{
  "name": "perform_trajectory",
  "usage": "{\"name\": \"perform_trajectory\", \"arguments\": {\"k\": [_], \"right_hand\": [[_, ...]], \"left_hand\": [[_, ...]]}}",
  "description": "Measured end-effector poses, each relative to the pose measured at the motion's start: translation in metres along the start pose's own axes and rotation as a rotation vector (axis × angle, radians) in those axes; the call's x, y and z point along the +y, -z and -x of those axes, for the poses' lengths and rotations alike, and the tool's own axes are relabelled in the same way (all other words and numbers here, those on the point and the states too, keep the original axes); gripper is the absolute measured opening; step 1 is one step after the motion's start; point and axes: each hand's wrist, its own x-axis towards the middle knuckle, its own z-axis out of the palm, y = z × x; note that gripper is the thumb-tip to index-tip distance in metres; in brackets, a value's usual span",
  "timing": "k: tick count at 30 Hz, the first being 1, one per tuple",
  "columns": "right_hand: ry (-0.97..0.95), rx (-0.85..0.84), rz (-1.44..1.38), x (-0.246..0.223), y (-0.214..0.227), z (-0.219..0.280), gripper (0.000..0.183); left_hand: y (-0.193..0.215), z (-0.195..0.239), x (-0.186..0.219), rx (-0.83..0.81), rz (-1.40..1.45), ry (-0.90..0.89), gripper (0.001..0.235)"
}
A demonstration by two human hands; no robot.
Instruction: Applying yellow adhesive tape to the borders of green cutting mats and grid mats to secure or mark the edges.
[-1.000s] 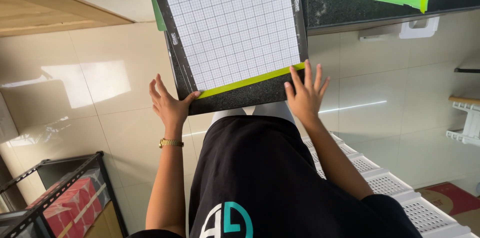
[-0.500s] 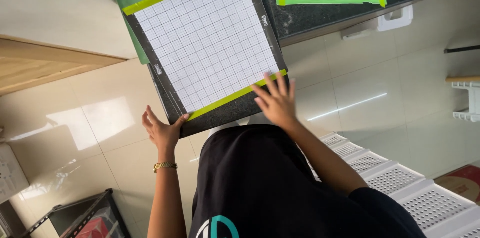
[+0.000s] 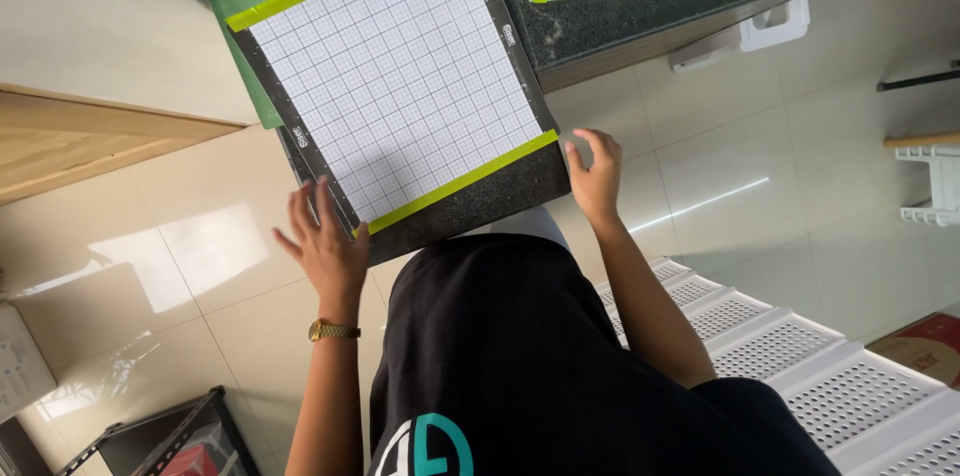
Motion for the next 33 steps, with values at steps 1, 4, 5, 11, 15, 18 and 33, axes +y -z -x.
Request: {"name": "perform_trajectory", "arguments": {"k": [1,4,5,11,15,18,33], "right_hand": [[-0.003,0.004,0.002,0.005,-0.01,-0.001,0.023],[-0.384,-0.117,-0.174,0.01,-0.032,-0.001,0.024],[-0.383,-0.118,-0.136,0.005,-0.035,-0.001,0.024],[-0.359,-0.092,-0.02,-0.016,-0.033,-0.012,0.021],[-0.257,-0.031,0.068,-0.025,-0.031,-0.01,0.016],[-0.074,0.1,0.162,-0.027,-0.037,-0.008,0.019],[-0.306,0.046,-0.009,-0.012,-0.048,-0.003,0.017]], "left_hand": [[-0.01,-0.002,0.008,-0.001,0.002,-0.005,0.1],[-0.032,-0.007,0.039,0.005,-0.166,-0.373,0.07],[-0.035,-0.008,0.057,-0.229,-0.215,-0.464,0.066],[-0.1,0.007,0.085,-0.323,-0.228,-0.65,0.075],[-0.093,0.009,0.093,-0.278,-0.229,-0.645,0.072],[-0.09,0.006,0.093,-0.295,-0.269,-0.656,0.073],[-0.075,-0.01,0.1,-0.441,-0.25,-0.645,0.066]]}}
